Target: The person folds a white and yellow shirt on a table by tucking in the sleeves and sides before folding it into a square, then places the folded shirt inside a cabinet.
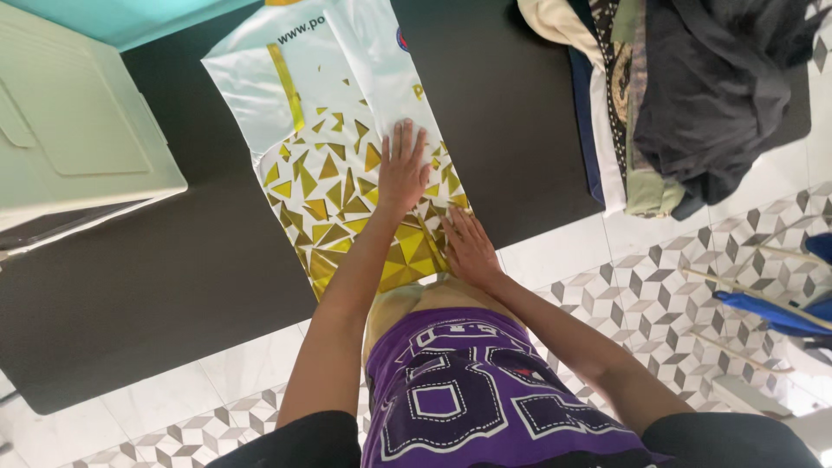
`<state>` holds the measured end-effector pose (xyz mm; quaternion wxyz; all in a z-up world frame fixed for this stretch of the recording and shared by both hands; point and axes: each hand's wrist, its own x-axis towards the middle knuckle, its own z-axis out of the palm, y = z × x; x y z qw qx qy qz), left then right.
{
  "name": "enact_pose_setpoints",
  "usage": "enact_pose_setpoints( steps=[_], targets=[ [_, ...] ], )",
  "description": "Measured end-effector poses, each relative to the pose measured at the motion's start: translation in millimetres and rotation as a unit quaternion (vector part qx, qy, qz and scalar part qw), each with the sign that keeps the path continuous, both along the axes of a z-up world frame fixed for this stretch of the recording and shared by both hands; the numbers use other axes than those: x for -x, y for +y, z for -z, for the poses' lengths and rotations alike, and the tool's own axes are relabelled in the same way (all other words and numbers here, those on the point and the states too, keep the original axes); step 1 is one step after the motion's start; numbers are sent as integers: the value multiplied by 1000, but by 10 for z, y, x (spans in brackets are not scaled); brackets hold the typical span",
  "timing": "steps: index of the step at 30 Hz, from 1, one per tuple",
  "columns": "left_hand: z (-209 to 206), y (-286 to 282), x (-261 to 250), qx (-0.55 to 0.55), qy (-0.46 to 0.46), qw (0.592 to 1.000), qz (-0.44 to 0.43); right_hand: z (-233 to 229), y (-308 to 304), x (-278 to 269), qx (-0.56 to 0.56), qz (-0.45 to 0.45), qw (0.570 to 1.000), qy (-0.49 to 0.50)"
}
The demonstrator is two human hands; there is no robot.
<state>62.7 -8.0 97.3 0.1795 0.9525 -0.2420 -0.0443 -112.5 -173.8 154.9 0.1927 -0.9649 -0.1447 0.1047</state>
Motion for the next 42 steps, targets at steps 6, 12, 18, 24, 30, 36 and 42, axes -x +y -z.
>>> enact_pose_setpoints(
  steps=[6,12,18,24,30,36,42],
  targets=[
    [-192,81,321,-11,-10,1000,15,-105,-6,443,-54,80,991,88],
    [-249,386,1182,65,9,998,-12,-98,50,590,-24,116,983,138],
    [-219,1183,1835,116,85,971,-192,-36,91,412,-54,158,984,67],
    [-337,1738,2222,100,114,910,-386,-31,10,87,-61,174,983,-21],
    [-283,1822,2174,96,137,853,-494,-38,-44,-59,-27,151,988,33],
    [66,1978,2108,62,164,836,-520,-9,-204,-259,-32,136,987,75],
    [273,2102,2042,92,213,809,-540,-5,-366,-422,-89,152,975,132]
  ],
)
